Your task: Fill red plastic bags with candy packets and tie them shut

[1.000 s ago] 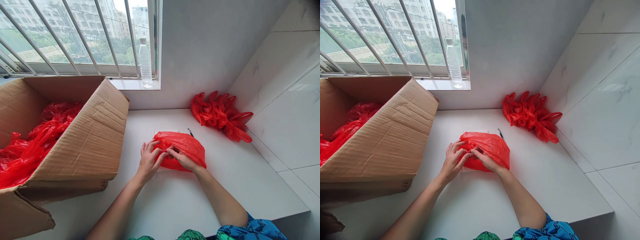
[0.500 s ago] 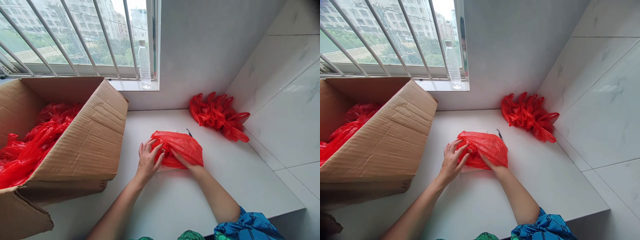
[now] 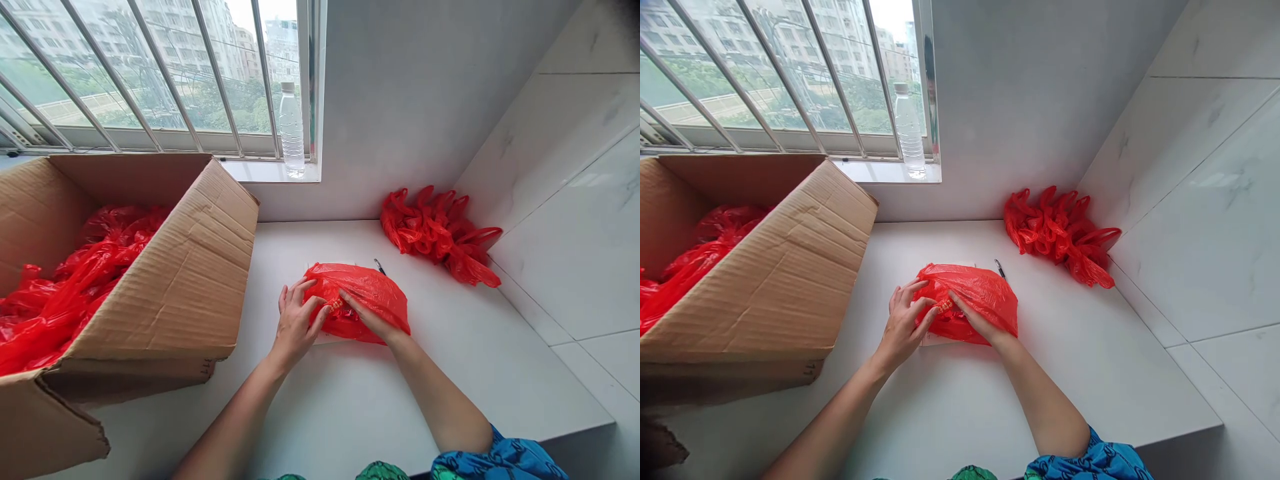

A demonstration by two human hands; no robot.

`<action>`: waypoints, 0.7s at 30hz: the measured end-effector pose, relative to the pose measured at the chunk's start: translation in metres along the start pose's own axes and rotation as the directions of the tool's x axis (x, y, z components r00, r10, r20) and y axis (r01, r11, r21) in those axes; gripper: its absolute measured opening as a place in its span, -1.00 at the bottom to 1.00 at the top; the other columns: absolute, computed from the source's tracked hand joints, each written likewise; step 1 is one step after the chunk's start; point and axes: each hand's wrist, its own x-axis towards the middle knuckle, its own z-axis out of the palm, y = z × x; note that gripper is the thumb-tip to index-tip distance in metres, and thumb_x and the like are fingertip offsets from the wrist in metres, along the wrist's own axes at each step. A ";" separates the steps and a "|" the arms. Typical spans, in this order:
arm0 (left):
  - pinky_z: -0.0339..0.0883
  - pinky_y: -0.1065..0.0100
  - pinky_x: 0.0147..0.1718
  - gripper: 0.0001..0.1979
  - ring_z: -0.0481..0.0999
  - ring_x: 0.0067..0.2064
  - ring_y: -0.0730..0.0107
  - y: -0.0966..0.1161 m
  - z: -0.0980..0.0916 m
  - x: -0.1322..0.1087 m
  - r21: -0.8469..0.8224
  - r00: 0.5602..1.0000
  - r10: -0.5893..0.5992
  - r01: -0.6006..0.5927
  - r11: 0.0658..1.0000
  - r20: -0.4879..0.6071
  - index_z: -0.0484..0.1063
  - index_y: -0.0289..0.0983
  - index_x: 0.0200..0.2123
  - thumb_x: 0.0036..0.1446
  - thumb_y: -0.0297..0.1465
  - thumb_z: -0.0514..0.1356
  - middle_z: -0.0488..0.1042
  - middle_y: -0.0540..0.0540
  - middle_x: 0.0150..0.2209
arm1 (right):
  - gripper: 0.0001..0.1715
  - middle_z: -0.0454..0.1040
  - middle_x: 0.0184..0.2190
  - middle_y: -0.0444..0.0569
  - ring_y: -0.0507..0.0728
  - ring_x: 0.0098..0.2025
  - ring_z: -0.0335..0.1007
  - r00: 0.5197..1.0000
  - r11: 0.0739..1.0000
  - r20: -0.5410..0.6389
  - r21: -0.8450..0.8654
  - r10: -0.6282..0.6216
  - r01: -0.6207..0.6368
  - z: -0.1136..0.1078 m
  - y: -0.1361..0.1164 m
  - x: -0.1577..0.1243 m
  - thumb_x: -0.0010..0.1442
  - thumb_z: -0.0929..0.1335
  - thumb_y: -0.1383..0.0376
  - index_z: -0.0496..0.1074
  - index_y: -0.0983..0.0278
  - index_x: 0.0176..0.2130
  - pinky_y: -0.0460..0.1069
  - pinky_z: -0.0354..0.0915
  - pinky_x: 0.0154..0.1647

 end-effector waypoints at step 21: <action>-0.21 -0.18 0.32 -0.79 0.20 0.29 0.22 -0.002 0.005 0.000 -0.097 0.997 -0.069 0.071 0.993 0.028 0.40 -0.16 -0.24 0.38 -0.28 0.01 0.39 -0.12 0.12 | -0.66 0.56 -0.23 -0.11 0.19 -0.14 0.49 0.966 0.955 0.235 0.244 0.108 -0.166 -0.004 -0.035 -0.003 0.17 0.38 -0.08 0.50 0.11 -0.33 0.11 0.38 0.03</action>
